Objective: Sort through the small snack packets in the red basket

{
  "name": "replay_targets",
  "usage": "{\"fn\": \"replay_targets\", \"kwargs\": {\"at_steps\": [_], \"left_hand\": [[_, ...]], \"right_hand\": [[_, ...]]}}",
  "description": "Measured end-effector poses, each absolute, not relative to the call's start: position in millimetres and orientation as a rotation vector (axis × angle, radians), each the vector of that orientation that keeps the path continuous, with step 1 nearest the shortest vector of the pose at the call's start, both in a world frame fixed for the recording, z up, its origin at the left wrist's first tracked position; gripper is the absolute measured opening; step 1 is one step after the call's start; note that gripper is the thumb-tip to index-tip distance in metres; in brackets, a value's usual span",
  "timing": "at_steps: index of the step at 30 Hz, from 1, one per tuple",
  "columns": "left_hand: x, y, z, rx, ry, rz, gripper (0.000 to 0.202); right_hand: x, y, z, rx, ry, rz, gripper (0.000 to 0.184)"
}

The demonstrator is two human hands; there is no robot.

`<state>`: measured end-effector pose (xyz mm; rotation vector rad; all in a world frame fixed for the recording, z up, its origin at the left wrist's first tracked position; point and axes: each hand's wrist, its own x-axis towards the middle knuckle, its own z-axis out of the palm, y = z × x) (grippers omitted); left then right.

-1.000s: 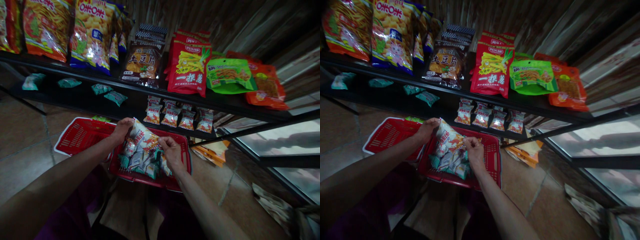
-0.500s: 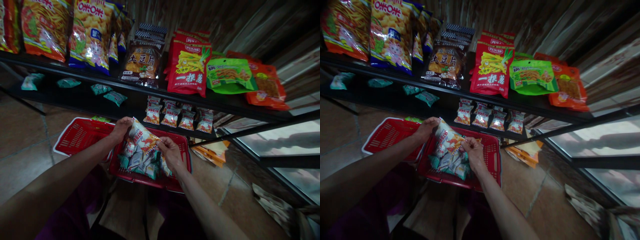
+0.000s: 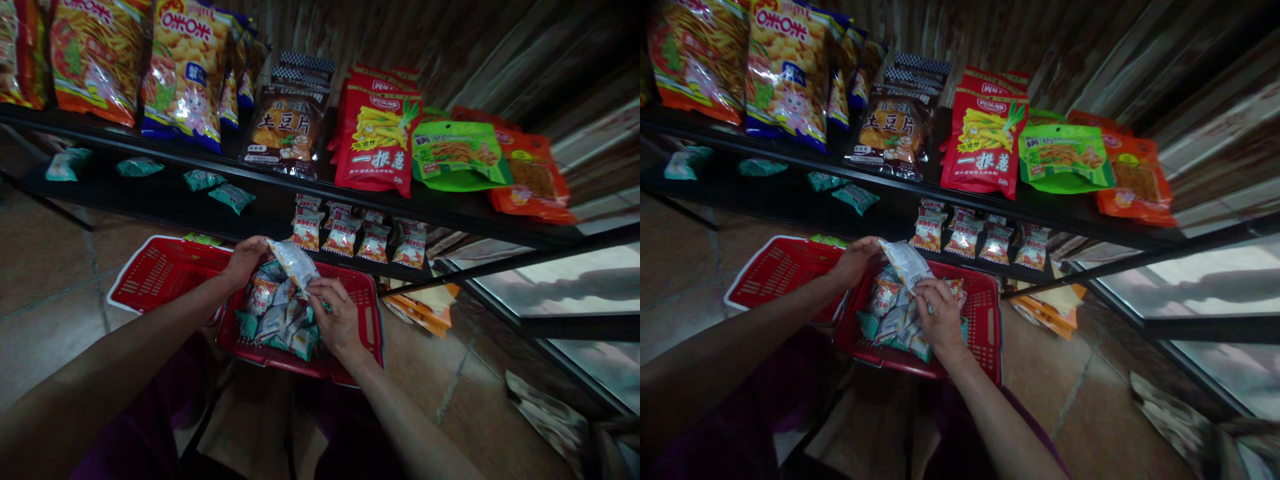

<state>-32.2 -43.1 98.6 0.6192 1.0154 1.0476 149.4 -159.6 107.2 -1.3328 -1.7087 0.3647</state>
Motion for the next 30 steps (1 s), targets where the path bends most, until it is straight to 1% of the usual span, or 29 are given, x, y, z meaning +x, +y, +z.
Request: {"fn": "replay_targets", "kwargs": {"at_steps": [4, 7, 11, 14, 16, 18, 20, 22, 23, 26, 30], "left_hand": [[-35, -42, 106, 0.467, 0.922, 0.979, 0.012], [-36, -41, 104, 0.462, 0.897, 1.005, 0.007], [-35, -40, 98, 0.441, 0.948, 1.025, 0.018], [-38, -38, 96, 0.418, 1.002, 1.026, 0.017], [-40, -38, 97, 0.42, 1.024, 1.031, 0.013], [-42, -38, 97, 0.427, 1.044, 1.042, 0.013], [-44, -39, 96, 0.446, 1.049, 1.043, 0.014], [-43, -40, 95, 0.472, 1.037, 1.026, 0.014], [-42, -41, 95, 0.482, 1.031, 1.019, 0.014], [-38, -44, 95, 0.469, 1.053, 1.013, 0.012], [-32, -46, 99, 0.411, 1.111, 1.024, 0.008]], "right_hand": [[149, -163, 103, -1.323, -1.885, 0.232, 0.02], [148, -164, 95, -1.378, -1.945, 0.197, 0.021], [146, -167, 82, -1.418, -1.956, 0.289, 0.023], [146, -168, 79, -1.393, -1.888, 0.388, 0.023], [147, -165, 79, -1.439, -1.751, 0.443, 0.019], [149, -161, 80, -1.54, -1.501, 0.513, 0.015], [151, -155, 81, -1.612, -1.168, 0.629, 0.026], [153, -150, 82, -1.604, -0.84, 0.822, 0.036], [154, -148, 83, -1.572, -0.71, 0.938, 0.037], [155, -146, 87, -1.453, -0.441, 1.229, 0.034], [151, -149, 91, -1.415, -0.24, 1.434, 0.037]]}}
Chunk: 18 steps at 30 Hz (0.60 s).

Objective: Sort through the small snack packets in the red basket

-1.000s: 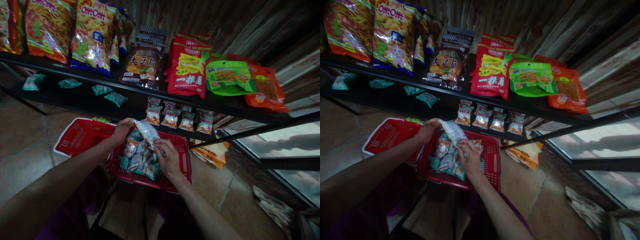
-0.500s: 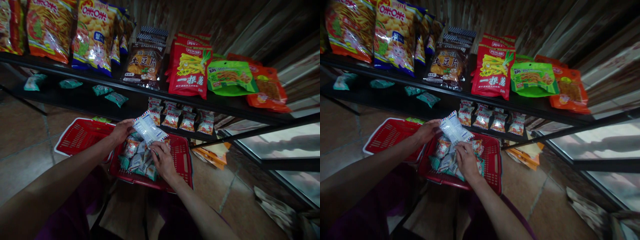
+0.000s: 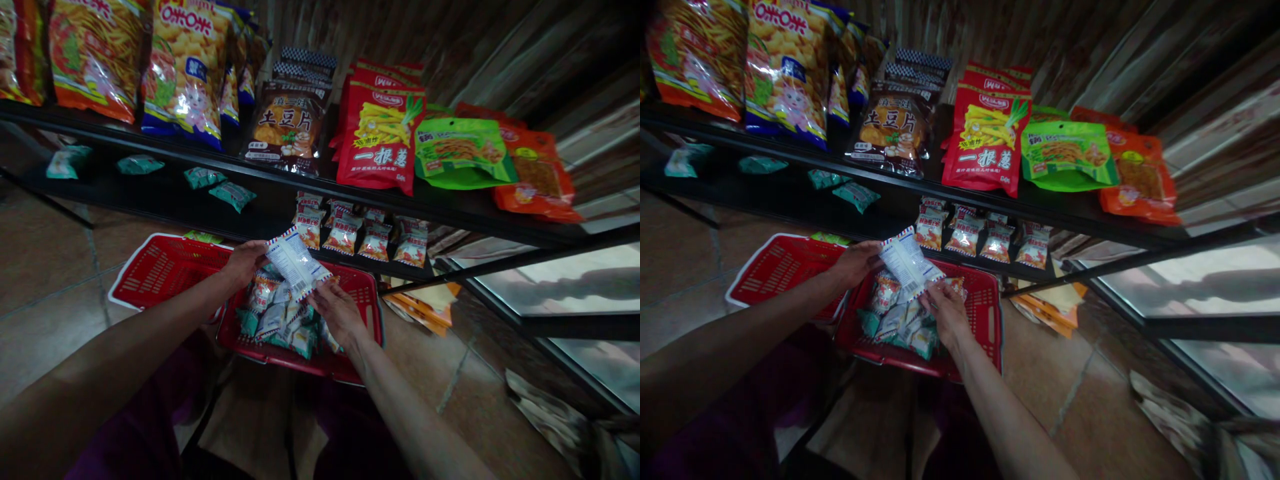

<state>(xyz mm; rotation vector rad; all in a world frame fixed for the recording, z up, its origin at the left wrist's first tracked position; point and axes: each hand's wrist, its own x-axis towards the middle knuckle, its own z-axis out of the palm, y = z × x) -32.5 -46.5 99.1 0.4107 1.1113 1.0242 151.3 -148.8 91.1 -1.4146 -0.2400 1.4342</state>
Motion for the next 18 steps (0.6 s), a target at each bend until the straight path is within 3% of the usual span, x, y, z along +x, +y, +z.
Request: {"fn": "replay_targets", "kwargs": {"at_steps": [18], "left_hand": [[-29, -38, 94, 0.48, 1.39, 0.875, 0.024]], "right_hand": [[139, -158, 98, -1.332, -0.152, 1.663, 0.033]]}}
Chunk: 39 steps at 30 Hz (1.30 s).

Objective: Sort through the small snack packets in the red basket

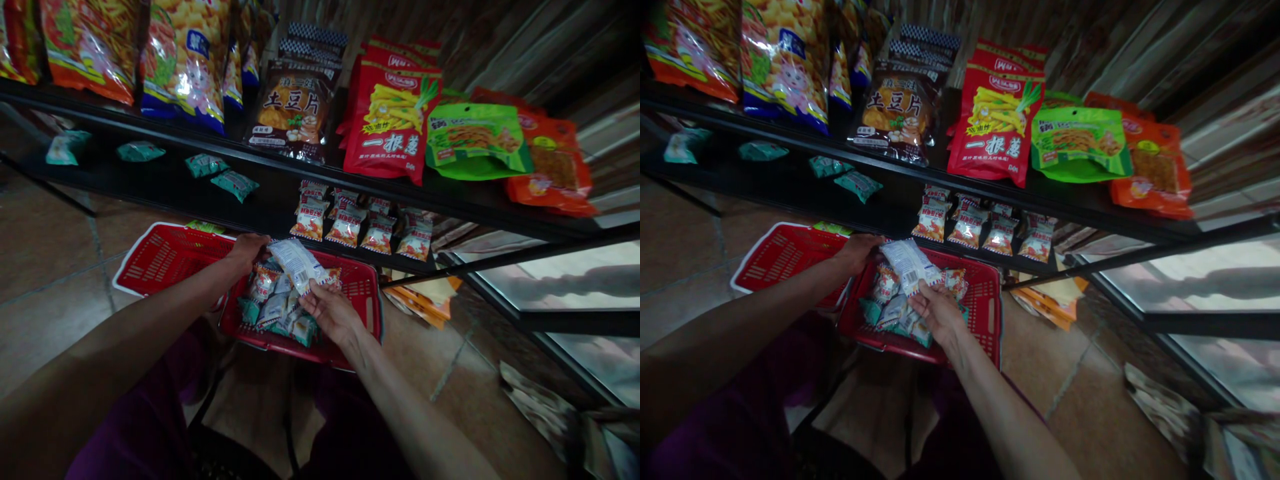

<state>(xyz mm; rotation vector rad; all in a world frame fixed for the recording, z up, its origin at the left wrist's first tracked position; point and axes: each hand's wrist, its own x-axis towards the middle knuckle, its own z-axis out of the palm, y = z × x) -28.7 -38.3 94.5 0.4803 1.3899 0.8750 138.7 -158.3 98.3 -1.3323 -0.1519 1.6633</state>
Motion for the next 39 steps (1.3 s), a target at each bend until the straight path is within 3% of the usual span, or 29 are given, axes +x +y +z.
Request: {"fn": "replay_targets", "kwargs": {"at_steps": [12, 39], "left_hand": [[-51, -31, 88, 0.444, 1.11, 0.728, 0.011], [-50, -41, 112, 0.585, 0.972, 0.678, 0.014]], "right_hand": [[140, -164, 94, -1.398, -0.251, 1.594, 0.039], [146, -167, 69, -1.582, -0.386, 1.639, 0.026]]}}
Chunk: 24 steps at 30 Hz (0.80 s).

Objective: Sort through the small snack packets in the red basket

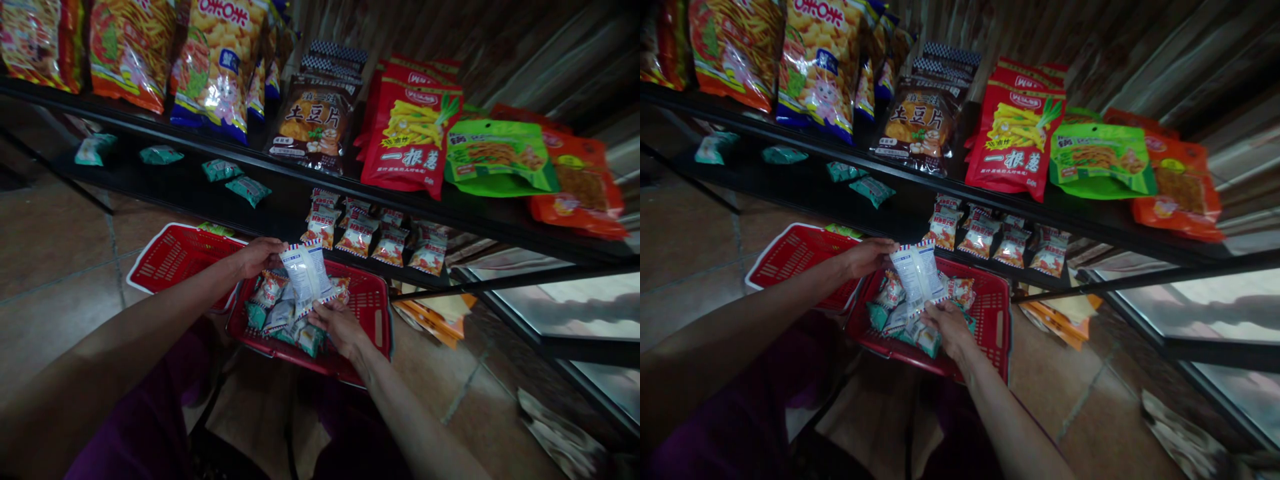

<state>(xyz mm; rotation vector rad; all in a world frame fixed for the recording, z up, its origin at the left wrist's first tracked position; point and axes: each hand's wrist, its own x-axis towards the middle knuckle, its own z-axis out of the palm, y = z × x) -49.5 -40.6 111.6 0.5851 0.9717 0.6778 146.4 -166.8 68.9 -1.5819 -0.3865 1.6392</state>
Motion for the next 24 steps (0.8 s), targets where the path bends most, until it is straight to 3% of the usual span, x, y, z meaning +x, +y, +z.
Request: {"fn": "replay_targets", "kwargs": {"at_steps": [7, 15, 24], "left_hand": [[-49, -40, 106, 0.747, 0.957, 0.69, 0.018], [-59, -38, 97, 1.13, 1.001, 0.652, 0.023], [-52, -41, 98, 1.11, 1.067, 0.675, 0.022]], "right_hand": [[149, -166, 60, -1.643, -0.47, 1.607, 0.029], [154, -167, 52, -1.971, -1.238, 1.094, 0.029], [154, -171, 53, -1.869, -1.234, 1.197, 0.031]]}}
